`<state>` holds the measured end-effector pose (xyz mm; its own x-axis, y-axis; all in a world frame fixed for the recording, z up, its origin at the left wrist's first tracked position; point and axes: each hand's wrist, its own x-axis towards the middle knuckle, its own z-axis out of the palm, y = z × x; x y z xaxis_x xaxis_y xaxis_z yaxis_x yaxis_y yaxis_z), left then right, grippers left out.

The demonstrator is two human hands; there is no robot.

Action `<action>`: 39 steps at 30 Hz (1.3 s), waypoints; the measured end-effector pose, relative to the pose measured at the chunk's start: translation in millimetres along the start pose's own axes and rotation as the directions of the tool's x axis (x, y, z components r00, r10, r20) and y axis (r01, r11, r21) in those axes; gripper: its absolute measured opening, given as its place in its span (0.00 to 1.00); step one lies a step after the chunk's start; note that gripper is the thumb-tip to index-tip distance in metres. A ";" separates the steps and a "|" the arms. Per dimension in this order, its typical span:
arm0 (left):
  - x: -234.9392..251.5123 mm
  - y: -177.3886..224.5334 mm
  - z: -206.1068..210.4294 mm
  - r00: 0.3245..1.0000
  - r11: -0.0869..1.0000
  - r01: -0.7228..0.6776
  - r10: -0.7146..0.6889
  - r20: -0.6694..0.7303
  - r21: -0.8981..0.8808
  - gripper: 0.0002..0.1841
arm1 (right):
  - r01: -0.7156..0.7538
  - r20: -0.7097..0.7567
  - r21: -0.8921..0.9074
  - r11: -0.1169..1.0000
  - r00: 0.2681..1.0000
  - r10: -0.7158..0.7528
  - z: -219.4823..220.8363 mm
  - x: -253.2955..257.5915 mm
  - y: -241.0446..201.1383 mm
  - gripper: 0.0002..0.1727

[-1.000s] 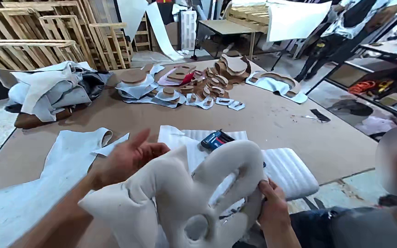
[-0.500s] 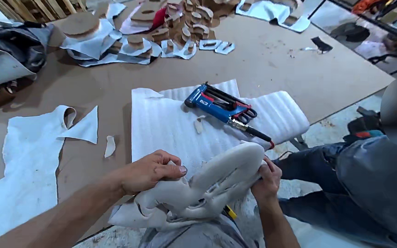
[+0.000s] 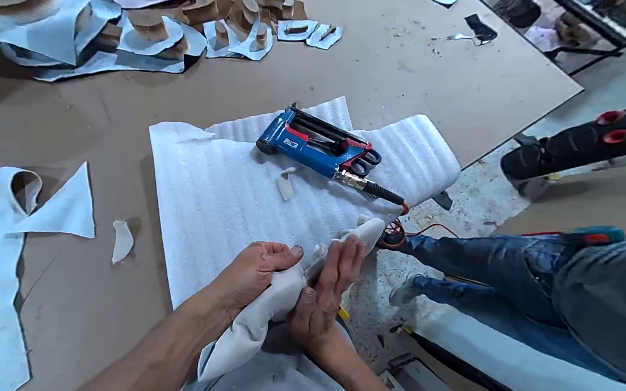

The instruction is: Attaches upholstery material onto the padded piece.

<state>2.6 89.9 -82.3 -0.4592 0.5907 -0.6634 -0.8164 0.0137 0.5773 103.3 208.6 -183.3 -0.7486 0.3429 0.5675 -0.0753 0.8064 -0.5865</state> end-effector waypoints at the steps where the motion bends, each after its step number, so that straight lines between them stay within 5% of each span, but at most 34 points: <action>1: -0.7 0.3 -0.1 1.000 1.000 0.006 -0.007 -0.015 -0.023 0.17 | -0.013 -0.016 0.012 1.000 1.000 0.013 4.0 4.5 -7.8 0.41; 9: 6.2 -11.9 -16.0 0.998 0.998 -0.057 0.057 -0.018 0.012 0.14 | -0.055 0.141 0.284 0.957 0.990 0.015 0.5 70.9 -90.0 0.45; 13: -1.9 -17.5 -15.5 1.000 0.987 -0.028 0.028 0.004 0.157 0.12 | -0.124 0.252 0.668 0.734 0.965 -0.066 -39.0 127.8 -81.8 0.37; 14: -4.7 -22.8 -18.0 1.000 0.990 -0.018 0.019 -0.007 0.143 0.13 | -0.120 0.260 0.628 0.769 0.964 -0.062 -54.8 147.2 -61.5 0.30; 16: -3.9 -23.6 -23.6 0.999 0.988 -0.024 0.029 -0.026 0.154 0.13 | -0.069 0.304 0.261 0.963 0.953 -0.014 -69.1 187.7 -5.0 0.22; 18: -6.3 -24.3 -24.4 0.999 0.988 0.003 0.002 -0.034 0.152 0.13 | -0.039 0.474 -0.149 0.988 0.874 0.105 -54.3 215.0 46.3 0.26; 20: -5.9 -25.8 -25.0 1.000 0.990 0.001 0.001 -0.016 0.143 0.13 | 0.044 0.624 -0.315 0.948 0.763 0.172 -22.0 225.4 76.2 0.34; 25: -9.5 -25.3 -27.8 1.000 0.964 0.008 -0.001 -0.027 0.267 0.13 | 0.354 0.760 -0.373 0.858 0.647 0.064 40.5 235.6 95.2 0.49; 30: -22.5 -18.4 -31.3 0.996 0.841 0.074 -0.032 -0.086 0.536 0.16 | 0.354 0.853 -0.338 0.872 0.506 0.125 65.8 250.2 73.8 0.52; 34: -28.8 -19.6 -30.8 0.991 0.826 0.116 -0.063 -0.115 0.552 0.15 | 0.363 0.859 -0.447 0.817 0.428 0.280 51.0 287.1 48.0 0.37; 36: -29.6 -20.9 -30.4 0.990 0.820 0.134 -0.087 -0.110 0.557 0.15 | 0.294 0.901 -0.402 0.867 0.295 0.318 23.5 320.1 30.8 0.22; 39: -33.1 -15.7 -30.8 0.986 0.791 0.165 -0.151 -0.073 0.589 0.16 | -0.054 0.908 -0.418 0.907 -0.059 0.415 -20.6 352.6 -6.9 0.17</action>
<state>19.8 45.4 -84.1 -0.3549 0.5214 -0.7760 -0.5150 0.5837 0.6277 -146.6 333.9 32.7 -0.5852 -0.1233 -0.8014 0.2470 0.9143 -0.3210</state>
